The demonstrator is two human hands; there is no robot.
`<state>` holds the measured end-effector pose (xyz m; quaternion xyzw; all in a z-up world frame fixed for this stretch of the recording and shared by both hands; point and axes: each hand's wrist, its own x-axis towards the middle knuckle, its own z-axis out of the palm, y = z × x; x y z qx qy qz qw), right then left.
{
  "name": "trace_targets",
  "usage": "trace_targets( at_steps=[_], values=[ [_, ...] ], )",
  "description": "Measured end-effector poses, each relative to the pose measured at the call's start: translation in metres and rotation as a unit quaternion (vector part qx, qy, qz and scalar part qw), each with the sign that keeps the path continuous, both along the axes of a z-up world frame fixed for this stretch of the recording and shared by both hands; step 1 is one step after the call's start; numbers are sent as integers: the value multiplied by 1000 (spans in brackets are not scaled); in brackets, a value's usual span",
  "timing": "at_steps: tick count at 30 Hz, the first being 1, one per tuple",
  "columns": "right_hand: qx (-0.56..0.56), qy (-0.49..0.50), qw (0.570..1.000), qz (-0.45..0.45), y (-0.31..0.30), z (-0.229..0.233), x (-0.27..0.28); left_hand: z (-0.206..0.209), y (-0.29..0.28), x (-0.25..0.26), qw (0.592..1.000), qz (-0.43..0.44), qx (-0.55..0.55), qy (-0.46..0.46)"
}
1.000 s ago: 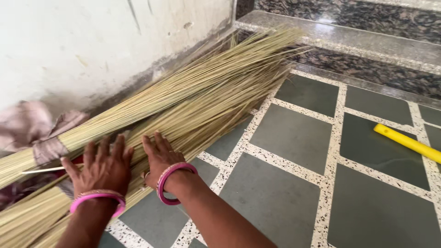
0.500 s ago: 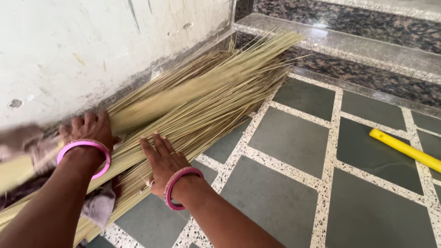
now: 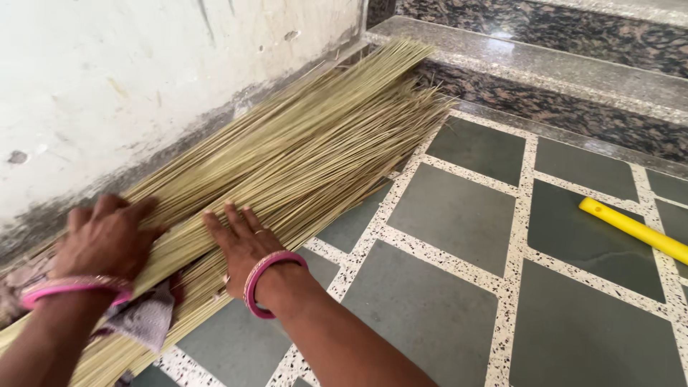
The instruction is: The person bundles together long grass stalks and secures them with a strip of cloth and a thin cord to construct a hand broom.
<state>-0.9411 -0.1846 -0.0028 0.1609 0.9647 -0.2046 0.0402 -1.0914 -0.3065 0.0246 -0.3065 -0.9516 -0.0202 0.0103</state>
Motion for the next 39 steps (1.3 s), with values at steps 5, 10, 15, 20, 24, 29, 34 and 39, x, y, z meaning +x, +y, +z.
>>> trace_targets(
  at_steps=[5, 10, 15, 20, 24, 29, 34, 39],
  values=[
    [2, -41, 999, -10, -3, 13, 5, -14, 5, 3, 999, -1, 43, 27],
    [34, -31, 999, -1, -15, 23, 19, -8, 9, 25, 984, -19, -53, 172],
    [80, 40, 996, 9, -7, 35, 33, 7, 43, 71, 974, -51, -97, 200],
    [175, 171, 970, -5, 16, 31, 90, 12, 75, 121, 987, -80, -66, 119],
    [242, 238, 941, -3, 36, 24, 166, 14, 98, 175, 977, -165, -21, 133],
    [300, 213, 929, -35, 62, 37, 261, 35, 133, 271, 962, -262, -55, 62],
    [294, 121, 938, -138, 78, 60, 350, 60, 163, 362, 926, -373, -17, 64],
    [286, 113, 928, -211, 85, 67, 430, 73, 183, 440, 899, -433, -50, 43]
  ],
)
